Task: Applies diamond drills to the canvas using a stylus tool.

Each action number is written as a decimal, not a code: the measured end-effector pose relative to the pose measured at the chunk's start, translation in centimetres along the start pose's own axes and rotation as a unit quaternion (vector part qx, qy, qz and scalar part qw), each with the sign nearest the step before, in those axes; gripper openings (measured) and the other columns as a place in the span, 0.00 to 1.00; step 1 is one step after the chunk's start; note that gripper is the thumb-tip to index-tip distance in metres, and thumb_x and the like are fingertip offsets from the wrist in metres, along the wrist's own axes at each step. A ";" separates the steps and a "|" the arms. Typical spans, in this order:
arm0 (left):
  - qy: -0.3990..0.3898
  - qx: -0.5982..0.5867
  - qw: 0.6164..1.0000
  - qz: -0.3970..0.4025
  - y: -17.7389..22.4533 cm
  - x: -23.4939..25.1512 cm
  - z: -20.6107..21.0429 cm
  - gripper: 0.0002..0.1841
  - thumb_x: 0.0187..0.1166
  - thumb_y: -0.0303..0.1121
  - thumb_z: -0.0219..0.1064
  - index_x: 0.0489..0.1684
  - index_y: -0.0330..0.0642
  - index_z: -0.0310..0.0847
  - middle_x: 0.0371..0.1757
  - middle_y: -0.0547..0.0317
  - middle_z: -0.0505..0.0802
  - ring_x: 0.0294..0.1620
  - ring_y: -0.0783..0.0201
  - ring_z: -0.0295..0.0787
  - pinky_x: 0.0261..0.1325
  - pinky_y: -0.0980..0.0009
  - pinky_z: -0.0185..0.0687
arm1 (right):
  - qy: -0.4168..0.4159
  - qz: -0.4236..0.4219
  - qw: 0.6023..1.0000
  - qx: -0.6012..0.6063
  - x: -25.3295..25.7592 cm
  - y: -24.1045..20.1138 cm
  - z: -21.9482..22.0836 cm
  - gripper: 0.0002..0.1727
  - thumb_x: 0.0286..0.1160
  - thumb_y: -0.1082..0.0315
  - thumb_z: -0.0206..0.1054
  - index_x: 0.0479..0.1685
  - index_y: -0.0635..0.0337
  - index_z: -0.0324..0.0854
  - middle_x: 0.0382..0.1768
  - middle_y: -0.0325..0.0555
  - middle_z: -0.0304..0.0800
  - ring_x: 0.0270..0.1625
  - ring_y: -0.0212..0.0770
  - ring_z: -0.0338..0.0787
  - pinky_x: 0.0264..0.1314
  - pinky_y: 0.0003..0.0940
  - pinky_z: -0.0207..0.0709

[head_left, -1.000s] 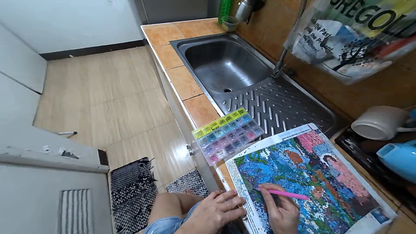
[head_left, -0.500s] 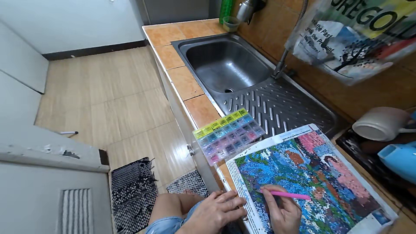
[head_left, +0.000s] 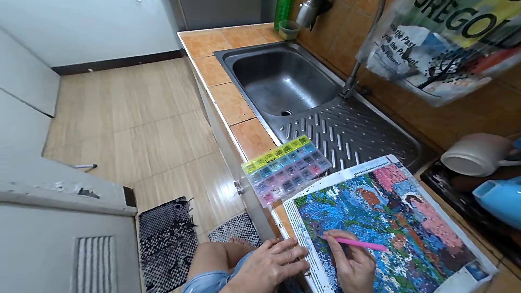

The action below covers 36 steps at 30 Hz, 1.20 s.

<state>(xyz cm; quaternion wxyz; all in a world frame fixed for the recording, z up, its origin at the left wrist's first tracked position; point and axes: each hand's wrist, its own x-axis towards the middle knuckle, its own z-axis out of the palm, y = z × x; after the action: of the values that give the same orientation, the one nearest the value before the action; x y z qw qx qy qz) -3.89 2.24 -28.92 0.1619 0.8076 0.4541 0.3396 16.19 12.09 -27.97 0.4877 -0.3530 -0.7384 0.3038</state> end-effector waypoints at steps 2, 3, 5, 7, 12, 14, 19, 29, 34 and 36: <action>0.000 0.000 1.000 0.001 0.0 0.0 0.0 0.27 0.65 0.13 0.65 0.60 0.52 0.89 0.72 0.59 0.89 0.79 0.51 0.80 0.74 0.53 0.78 | 0.000 -0.003 1.000 -0.006 0.0 0.0 0.0 0.06 0.82 0.64 0.66 0.40 0.55 0.85 0.42 0.30 0.93 0.48 0.16 0.89 0.52 0.12 0.83; -0.001 -0.002 1.000 0.000 0.0 0.0 0.0 0.27 0.65 0.13 0.66 0.60 0.51 0.89 0.72 0.59 0.90 0.79 0.51 0.80 0.73 0.53 0.78 | -0.002 -0.004 1.000 -0.011 0.0 -0.1 0.0 0.07 0.82 0.64 0.66 0.40 0.56 0.85 0.42 0.31 0.92 0.49 0.16 0.89 0.54 0.12 0.83; -0.001 -0.005 1.000 0.000 0.0 0.0 -0.1 0.26 0.65 0.13 0.66 0.60 0.51 0.90 0.72 0.59 0.90 0.79 0.51 0.80 0.73 0.52 0.78 | -0.001 -0.009 1.000 -0.024 0.0 0.0 0.0 0.07 0.83 0.64 0.65 0.39 0.56 0.84 0.41 0.32 0.92 0.51 0.16 0.88 0.57 0.12 0.82; -0.004 -0.005 1.000 -0.001 0.0 0.0 -0.1 0.26 0.66 0.14 0.66 0.60 0.51 0.89 0.72 0.60 0.90 0.79 0.51 0.80 0.74 0.52 0.78 | 0.004 -0.013 1.000 -0.027 -0.1 0.1 0.0 0.08 0.82 0.65 0.65 0.39 0.58 0.84 0.40 0.33 0.91 0.50 0.16 0.88 0.56 0.12 0.81; -0.004 -0.006 1.000 0.000 0.0 0.1 -0.1 0.26 0.65 0.14 0.66 0.60 0.52 0.89 0.72 0.59 0.90 0.79 0.51 0.80 0.73 0.52 0.79 | 0.007 0.003 1.000 0.006 -0.1 -0.2 -0.1 0.05 0.83 0.64 0.66 0.42 0.52 0.85 0.45 0.28 0.93 0.47 0.16 0.89 0.46 0.12 0.84; -0.006 -0.006 1.000 0.000 0.0 0.1 -0.1 0.26 0.66 0.14 0.66 0.61 0.51 0.89 0.72 0.59 0.90 0.79 0.51 0.80 0.73 0.52 0.79 | -0.004 0.002 1.000 0.009 -0.1 -0.1 -0.2 0.06 0.83 0.62 0.66 0.42 0.51 0.85 0.44 0.28 0.93 0.49 0.17 0.90 0.52 0.13 0.84; -0.001 -0.003 1.000 0.002 -0.1 0.1 -0.1 0.26 0.66 0.14 0.66 0.60 0.52 0.90 0.71 0.59 0.90 0.79 0.51 0.81 0.73 0.53 0.79 | -0.012 -0.016 1.000 -0.019 0.0 0.0 -0.1 0.08 0.84 0.62 0.65 0.40 0.55 0.84 0.42 0.31 0.92 0.50 0.17 0.89 0.56 0.13 0.83; -0.003 0.003 1.000 0.007 -0.2 0.1 -0.1 0.27 0.64 0.13 0.66 0.61 0.52 0.89 0.72 0.60 0.90 0.79 0.52 0.80 0.74 0.53 0.78 | 0.008 0.002 1.000 -0.006 -0.1 -0.1 -0.1 0.05 0.82 0.65 0.65 0.40 0.55 0.85 0.42 0.30 0.93 0.49 0.17 0.90 0.53 0.13 0.84; -0.005 -0.006 1.000 0.002 0.0 0.1 -0.2 0.28 0.63 0.12 0.66 0.60 0.51 0.90 0.72 0.59 0.90 0.79 0.51 0.80 0.73 0.52 0.79 | 0.004 0.021 1.000 0.000 -0.2 -0.3 -0.4 0.05 0.81 0.65 0.65 0.39 0.55 0.85 0.41 0.29 0.92 0.45 0.15 0.89 0.48 0.12 0.84; -0.006 -0.006 1.000 0.001 0.0 0.1 -0.2 0.28 0.63 0.12 0.66 0.60 0.51 0.90 0.72 0.59 0.90 0.79 0.51 0.80 0.73 0.52 0.79 | 0.004 0.018 1.000 -0.004 -0.1 -0.3 -0.4 0.05 0.81 0.66 0.66 0.39 0.55 0.85 0.41 0.29 0.92 0.46 0.15 0.89 0.49 0.12 0.84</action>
<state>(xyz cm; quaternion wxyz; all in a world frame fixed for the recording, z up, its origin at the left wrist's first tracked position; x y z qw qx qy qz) -4.00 2.32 -28.78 0.1690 0.8090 0.4505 0.3377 16.51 11.82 -27.65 0.4836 -0.3693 -0.7314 0.3078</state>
